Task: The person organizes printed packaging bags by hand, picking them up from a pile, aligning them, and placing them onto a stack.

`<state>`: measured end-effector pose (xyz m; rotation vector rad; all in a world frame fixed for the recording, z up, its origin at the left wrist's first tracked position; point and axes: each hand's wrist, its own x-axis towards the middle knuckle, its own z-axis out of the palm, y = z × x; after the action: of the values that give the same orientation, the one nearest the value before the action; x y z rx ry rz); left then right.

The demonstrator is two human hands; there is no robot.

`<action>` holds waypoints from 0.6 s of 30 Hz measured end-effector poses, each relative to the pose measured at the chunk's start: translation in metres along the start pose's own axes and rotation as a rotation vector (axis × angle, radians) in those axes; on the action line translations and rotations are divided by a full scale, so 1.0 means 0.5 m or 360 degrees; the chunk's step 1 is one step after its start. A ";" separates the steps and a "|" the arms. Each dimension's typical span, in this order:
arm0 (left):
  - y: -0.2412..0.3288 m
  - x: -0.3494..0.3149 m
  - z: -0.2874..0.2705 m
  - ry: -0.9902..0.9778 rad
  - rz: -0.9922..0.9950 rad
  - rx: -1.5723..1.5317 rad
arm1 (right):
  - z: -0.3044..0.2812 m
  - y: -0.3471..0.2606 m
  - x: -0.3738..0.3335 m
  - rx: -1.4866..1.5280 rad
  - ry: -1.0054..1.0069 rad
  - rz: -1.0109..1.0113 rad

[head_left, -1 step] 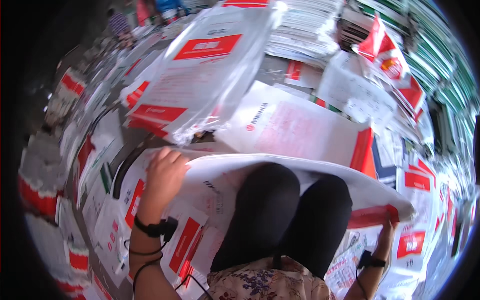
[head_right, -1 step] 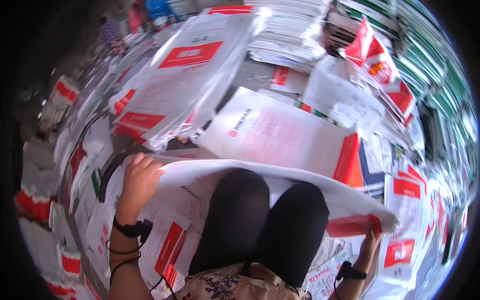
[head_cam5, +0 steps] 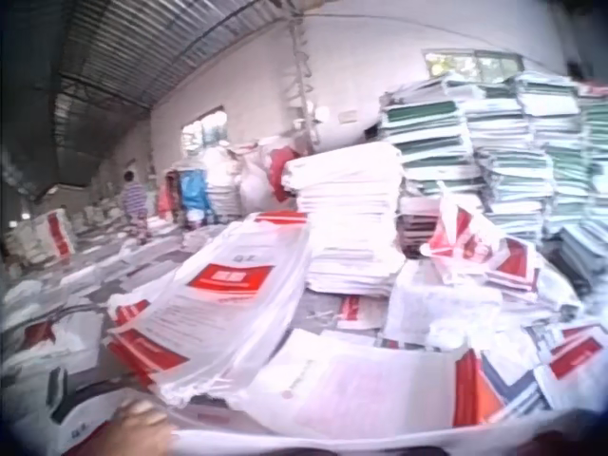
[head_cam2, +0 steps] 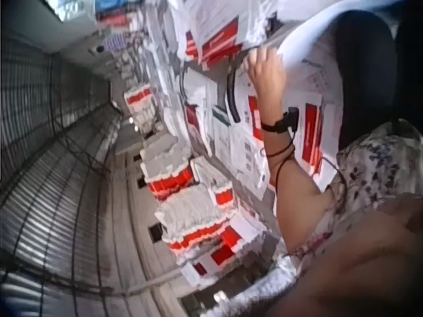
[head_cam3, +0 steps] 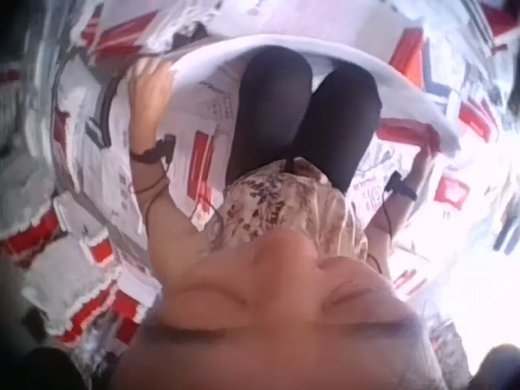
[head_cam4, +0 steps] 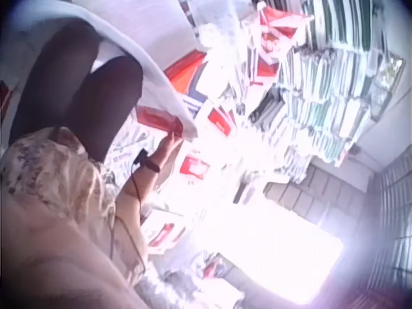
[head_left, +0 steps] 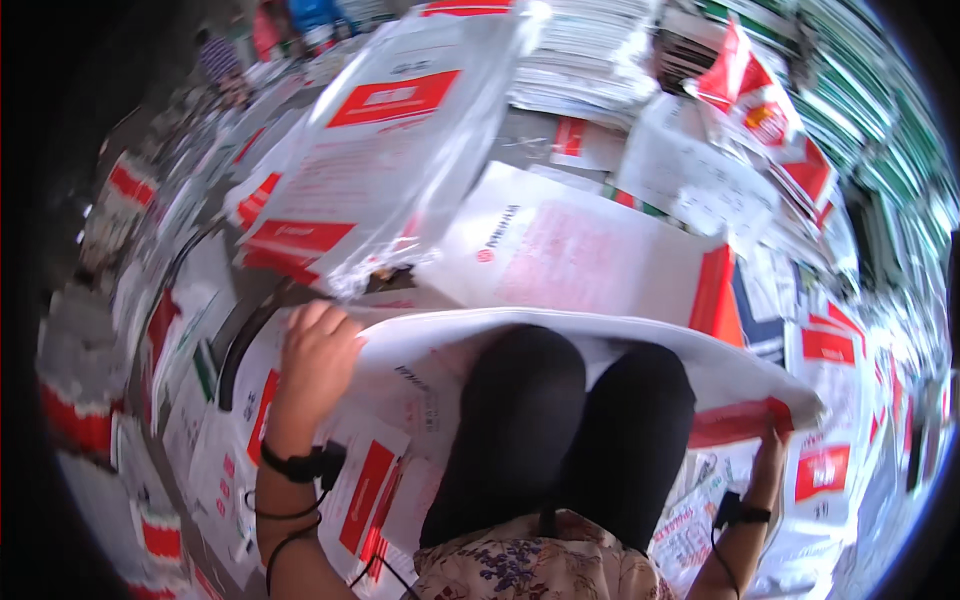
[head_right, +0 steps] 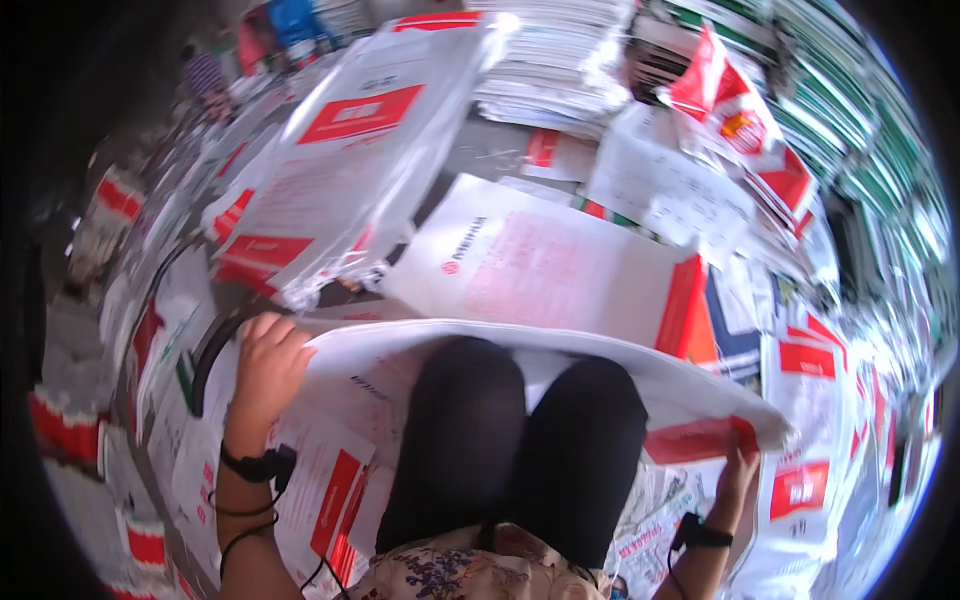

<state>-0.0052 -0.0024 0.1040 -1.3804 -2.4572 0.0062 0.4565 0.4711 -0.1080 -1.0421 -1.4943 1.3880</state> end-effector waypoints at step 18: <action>-0.040 -0.049 0.032 -0.0228 -0.0420 -0.0408 | -0.010 -0.001 0.013 -0.0082 -0.0145 -0.0013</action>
<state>-0.0145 -0.0312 0.0852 -1.1722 -2.8237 -0.2897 0.4594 0.4788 -0.1069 -1.0156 -1.6064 1.4143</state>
